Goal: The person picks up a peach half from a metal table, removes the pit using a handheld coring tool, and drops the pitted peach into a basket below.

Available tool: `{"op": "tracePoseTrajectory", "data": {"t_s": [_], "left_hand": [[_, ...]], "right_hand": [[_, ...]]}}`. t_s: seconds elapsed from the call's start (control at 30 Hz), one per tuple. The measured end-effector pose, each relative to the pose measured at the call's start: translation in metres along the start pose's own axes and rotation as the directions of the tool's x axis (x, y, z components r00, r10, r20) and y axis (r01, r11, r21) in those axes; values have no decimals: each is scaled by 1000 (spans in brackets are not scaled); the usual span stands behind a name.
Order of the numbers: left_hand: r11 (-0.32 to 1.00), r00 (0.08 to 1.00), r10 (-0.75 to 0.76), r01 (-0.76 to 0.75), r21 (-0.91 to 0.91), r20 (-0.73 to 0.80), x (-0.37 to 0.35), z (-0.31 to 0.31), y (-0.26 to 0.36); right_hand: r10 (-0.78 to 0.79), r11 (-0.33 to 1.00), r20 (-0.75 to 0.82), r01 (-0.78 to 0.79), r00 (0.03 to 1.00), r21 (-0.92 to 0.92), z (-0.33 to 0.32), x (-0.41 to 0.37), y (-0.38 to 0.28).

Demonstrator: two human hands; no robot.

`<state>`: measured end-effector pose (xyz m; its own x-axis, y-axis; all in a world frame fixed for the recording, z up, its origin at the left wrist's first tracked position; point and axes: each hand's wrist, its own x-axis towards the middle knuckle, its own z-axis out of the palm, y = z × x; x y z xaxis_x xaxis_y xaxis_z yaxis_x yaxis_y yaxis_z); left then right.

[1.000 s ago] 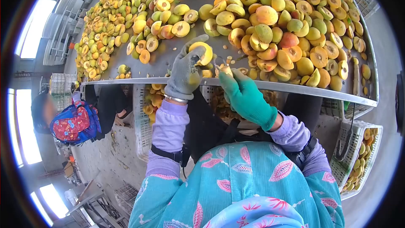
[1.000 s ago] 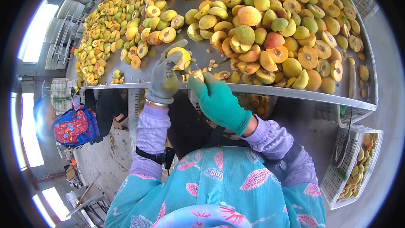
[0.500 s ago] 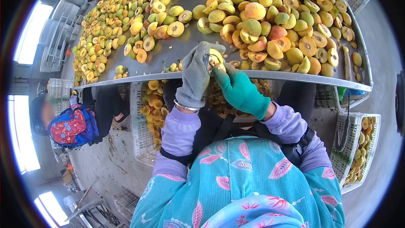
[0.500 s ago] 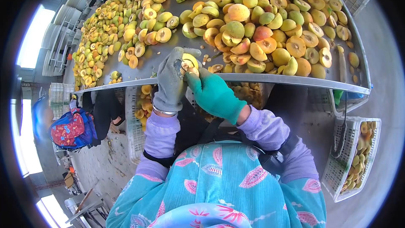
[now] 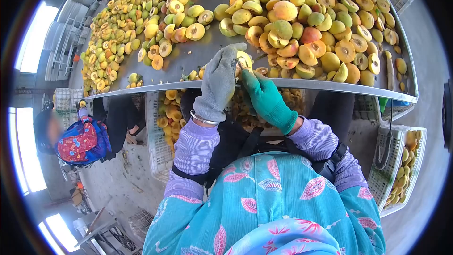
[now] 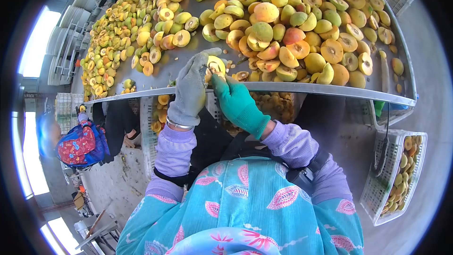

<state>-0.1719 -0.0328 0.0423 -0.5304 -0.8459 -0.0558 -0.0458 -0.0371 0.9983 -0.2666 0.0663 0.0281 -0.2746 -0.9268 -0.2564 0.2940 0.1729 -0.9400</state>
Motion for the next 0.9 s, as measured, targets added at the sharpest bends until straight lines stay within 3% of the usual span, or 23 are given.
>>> {"op": "tracePoseTrajectory", "data": {"t_s": [0.1, 0.23, 0.33, 0.43, 0.53, 0.63, 0.73, 0.8, 0.83, 0.9], "left_hand": [[1000, 998, -16, 17, 16, -53, -2, -3, 5], [929, 997, -69, 58, -366, -19, -9, -4, 3], [935, 989, 130, -145, -323, -68, -10, 2, -15], [950, 980, 172, -192, -246, -100, -12, 9, -11], [967, 971, 232, -237, -92, -54, -12, 11, -2], [969, 968, 246, -247, 0, -48, -9, 14, -6], [987, 972, 143, -154, -45, -187, -10, 26, -5], [978, 977, 64, -101, -180, -203, -8, 29, -9], [966, 978, 24, -75, -246, -207, -8, 30, -10], [995, 992, 15, -27, -91, -124, -1, 24, -9]], "right_hand": [[-128, 991, -56, 131, 990, 40, -5, 11, 16], [-212, 972, -55, 205, 976, -119, -5, 2, 26], [-253, 917, -34, 229, 967, -328, -8, 0, 37], [-150, 979, -17, 146, 989, -141, -9, 2, 32], [-159, 978, -21, 154, 987, -138, -8, -1, 27], [-45, 994, 38, 48, 998, -94, -5, -1, 19], [242, 966, 45, -245, 969, 82, 1, -14, -14], [-7, 999, 2, 7, 1000, -41, -1, -7, 9], [-57, 996, -5, 57, 998, -62, 0, -6, 14], [-78, 995, -16, 77, 997, -62, 2, -6, 21]]}}
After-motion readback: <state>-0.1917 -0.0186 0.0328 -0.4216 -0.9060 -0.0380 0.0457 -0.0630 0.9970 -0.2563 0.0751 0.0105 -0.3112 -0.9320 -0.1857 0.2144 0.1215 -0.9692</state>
